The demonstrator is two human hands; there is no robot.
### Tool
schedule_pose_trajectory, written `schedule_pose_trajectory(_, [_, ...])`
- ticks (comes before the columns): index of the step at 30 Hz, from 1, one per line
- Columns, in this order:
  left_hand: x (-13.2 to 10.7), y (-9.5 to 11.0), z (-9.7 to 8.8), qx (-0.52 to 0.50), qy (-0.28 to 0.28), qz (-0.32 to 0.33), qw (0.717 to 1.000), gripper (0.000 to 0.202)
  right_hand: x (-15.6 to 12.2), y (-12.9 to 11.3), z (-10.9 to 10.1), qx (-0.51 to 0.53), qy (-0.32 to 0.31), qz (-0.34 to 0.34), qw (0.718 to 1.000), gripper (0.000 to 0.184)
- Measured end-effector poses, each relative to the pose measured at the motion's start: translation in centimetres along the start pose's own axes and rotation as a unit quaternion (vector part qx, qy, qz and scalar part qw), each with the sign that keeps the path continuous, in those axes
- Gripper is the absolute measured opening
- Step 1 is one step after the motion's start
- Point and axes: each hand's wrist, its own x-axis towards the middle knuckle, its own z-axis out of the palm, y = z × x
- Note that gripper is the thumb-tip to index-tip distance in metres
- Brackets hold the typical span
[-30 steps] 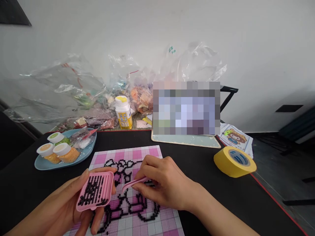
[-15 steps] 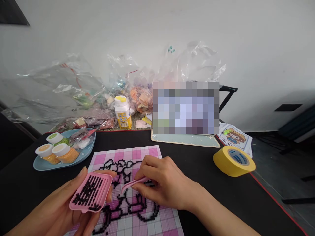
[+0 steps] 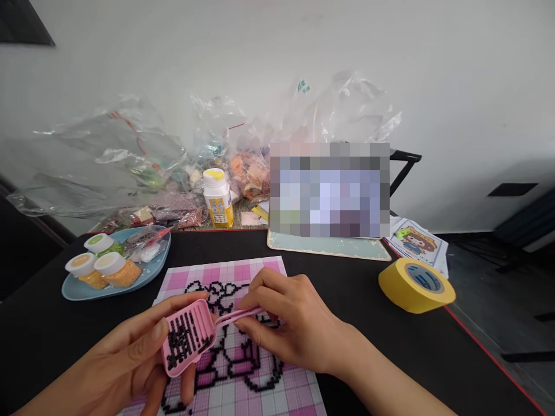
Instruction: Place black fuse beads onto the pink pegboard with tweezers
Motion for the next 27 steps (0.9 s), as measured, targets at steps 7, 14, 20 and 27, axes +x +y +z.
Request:
schedule_pose_trajectory(7, [0.14,-0.29,-0.33,-0.009,-0.012,0.005,1.000,0.074,0.03,-0.15,0.10,-0.023,-0.003,0.007,1.000,0.011])
schedule_pose_trajectory(14, [0.27,-0.50,-0.41,0.002,-0.030,0.010,0.999,0.069,-0.06,-0.21,0.29,-0.004,-0.039,0.014,0.999,0.018])
schedule_pose_trajectory(20, [0.21,-0.40,-0.38,0.006,-0.028,0.005,1.000,0.070,-0.18,-0.31,0.68,0.017,-0.061,0.015,0.998,0.023])
schedule_pose_trajectory(27, [0.35,-0.20,-0.27,0.001,-0.035,0.004,0.999,0.065,-0.08,-0.33,0.70,0.008,-0.055,0.005,0.998,0.022])
